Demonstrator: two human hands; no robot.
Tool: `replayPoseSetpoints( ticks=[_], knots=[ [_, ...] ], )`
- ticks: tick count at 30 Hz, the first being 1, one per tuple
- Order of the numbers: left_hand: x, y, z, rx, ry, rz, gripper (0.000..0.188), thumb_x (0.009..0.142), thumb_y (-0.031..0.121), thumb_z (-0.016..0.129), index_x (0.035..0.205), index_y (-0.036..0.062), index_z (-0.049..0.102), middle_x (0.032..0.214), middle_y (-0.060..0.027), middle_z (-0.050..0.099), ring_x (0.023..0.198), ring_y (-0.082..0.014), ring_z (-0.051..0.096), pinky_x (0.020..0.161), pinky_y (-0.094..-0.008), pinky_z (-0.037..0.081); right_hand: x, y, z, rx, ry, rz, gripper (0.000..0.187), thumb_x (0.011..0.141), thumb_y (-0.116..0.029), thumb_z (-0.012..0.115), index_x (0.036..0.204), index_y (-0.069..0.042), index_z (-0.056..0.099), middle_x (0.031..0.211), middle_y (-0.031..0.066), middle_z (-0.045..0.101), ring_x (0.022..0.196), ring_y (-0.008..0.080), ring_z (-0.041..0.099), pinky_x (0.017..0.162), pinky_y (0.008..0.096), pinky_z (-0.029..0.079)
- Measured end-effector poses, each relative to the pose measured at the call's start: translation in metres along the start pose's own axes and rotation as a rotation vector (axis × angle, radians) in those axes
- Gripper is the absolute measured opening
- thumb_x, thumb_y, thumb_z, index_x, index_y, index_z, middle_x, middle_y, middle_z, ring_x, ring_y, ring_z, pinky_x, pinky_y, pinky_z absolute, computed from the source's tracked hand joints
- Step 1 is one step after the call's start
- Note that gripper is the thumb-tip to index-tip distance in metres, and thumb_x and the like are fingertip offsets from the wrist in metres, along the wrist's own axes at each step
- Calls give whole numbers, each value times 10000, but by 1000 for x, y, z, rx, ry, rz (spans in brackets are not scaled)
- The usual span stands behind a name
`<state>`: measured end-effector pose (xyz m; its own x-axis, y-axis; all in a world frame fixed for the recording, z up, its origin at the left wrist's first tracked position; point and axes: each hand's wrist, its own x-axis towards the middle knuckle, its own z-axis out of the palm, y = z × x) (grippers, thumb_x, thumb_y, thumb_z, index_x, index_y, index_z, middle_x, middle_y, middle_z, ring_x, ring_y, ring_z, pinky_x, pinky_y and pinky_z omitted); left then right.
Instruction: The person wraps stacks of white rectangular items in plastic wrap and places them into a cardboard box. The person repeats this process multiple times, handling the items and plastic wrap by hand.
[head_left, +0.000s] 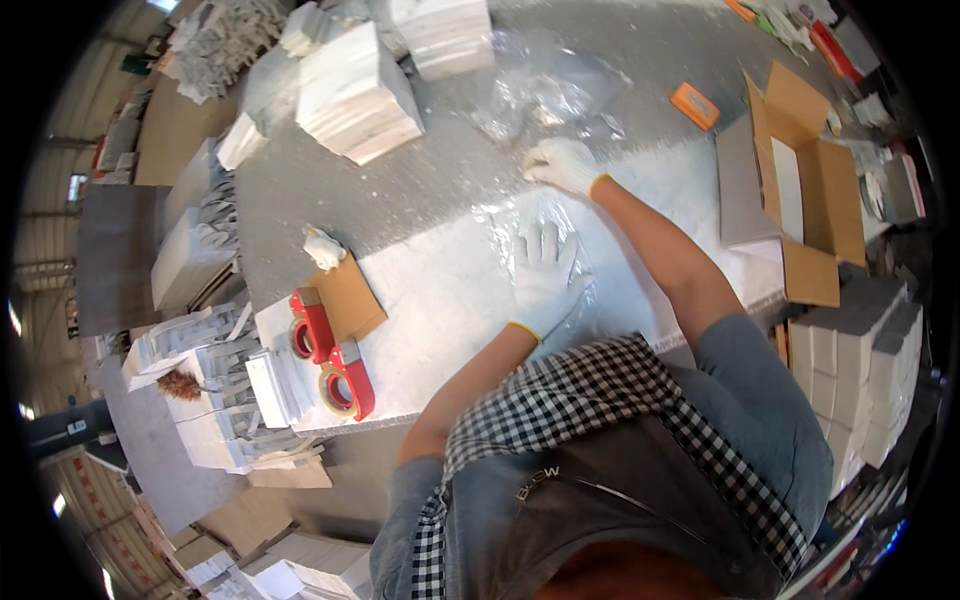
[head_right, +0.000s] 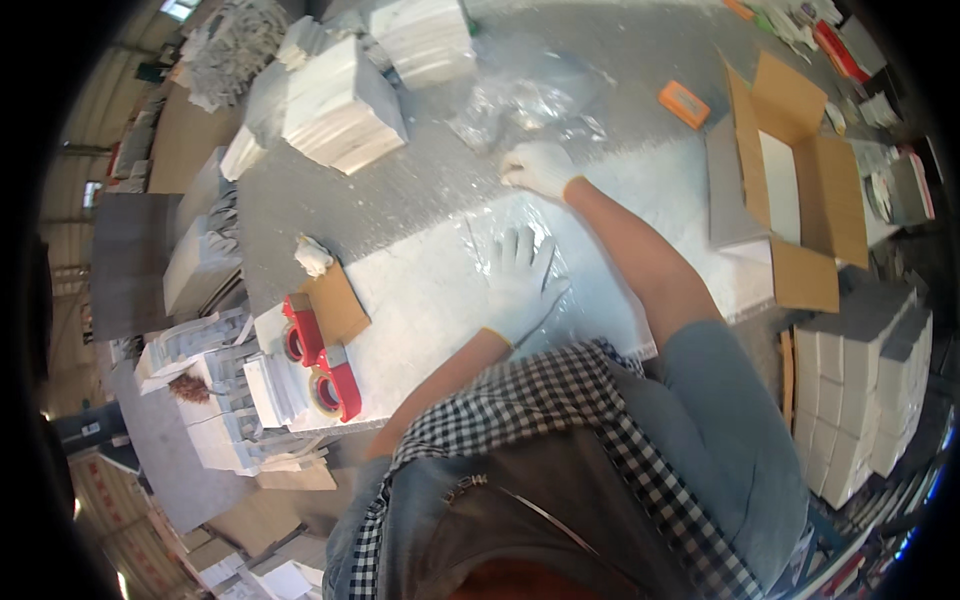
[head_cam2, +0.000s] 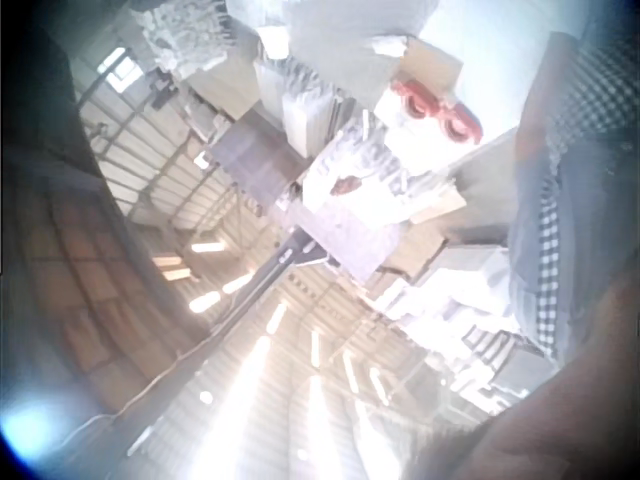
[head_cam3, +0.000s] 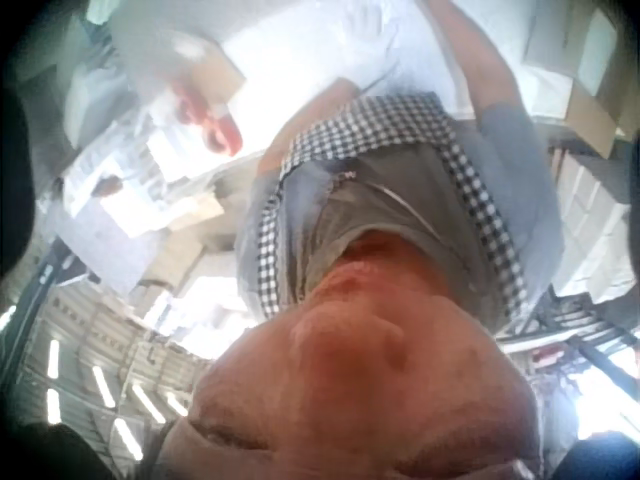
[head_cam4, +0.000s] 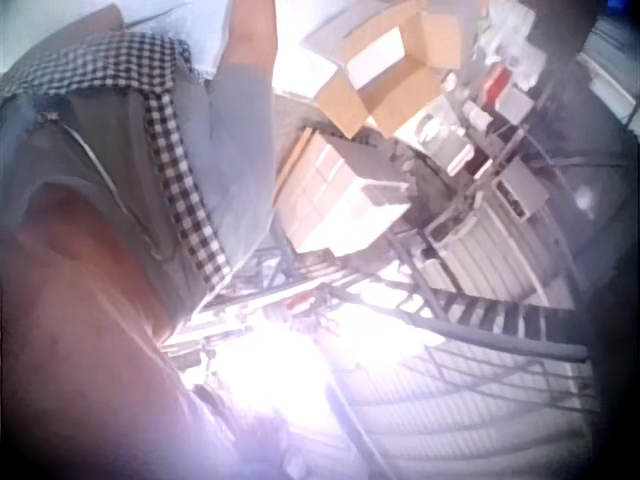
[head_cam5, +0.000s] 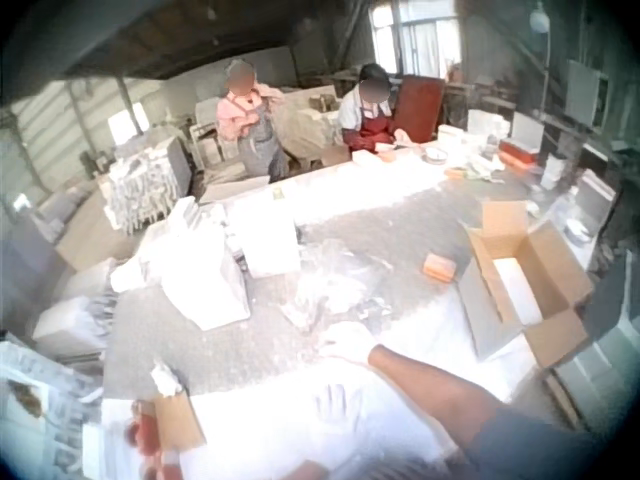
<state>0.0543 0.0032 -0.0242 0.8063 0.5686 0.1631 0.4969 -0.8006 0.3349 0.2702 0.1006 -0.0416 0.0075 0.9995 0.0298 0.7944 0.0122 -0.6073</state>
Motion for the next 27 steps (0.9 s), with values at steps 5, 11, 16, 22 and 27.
replayPoseSetpoints(
  ticks=[5,11,16,22,27],
  knots=[
    [20,-31,-8,110,-78,-139,721,940,517,612,1480,52,498,1522,-255,438,1427,-473,342,1184,-603,242,0,-1,-3,-35,1,19,261,869,-380,704,1001,-169,783,992,68,712,980,283,674,862,410,513],
    [38,-58,-15,228,-64,-164,693,988,507,537,1484,25,479,1523,-250,445,1400,-442,379,1169,-542,279,0,-6,-4,11,28,16,251,884,-366,694,983,-150,775,983,59,707,971,274,674,856,401,516],
    [48,-37,-31,266,-103,-154,646,993,457,546,1457,12,491,1519,-248,447,1385,-431,396,1157,-512,302,-2,-2,-1,13,52,4,246,891,-368,686,970,-151,770,971,61,700,992,269,663,873,403,507],
    [38,-35,11,4,5,-81,534,969,346,603,1371,-1,548,1423,-252,509,1348,-432,435,1140,-518,344,2,7,6,-75,52,-35,244,893,-378,681,967,-161,766,962,61,696,993,273,660,869,403,504],
    [67,-83,3,140,215,-255,495,952,303,639,1361,32,576,1318,-217,597,1195,-415,553,1059,-492,437,0,4,2,17,33,-8,267,900,-391,673,1000,-164,771,969,64,700,977,282,667,851,408,507]
  ],
)
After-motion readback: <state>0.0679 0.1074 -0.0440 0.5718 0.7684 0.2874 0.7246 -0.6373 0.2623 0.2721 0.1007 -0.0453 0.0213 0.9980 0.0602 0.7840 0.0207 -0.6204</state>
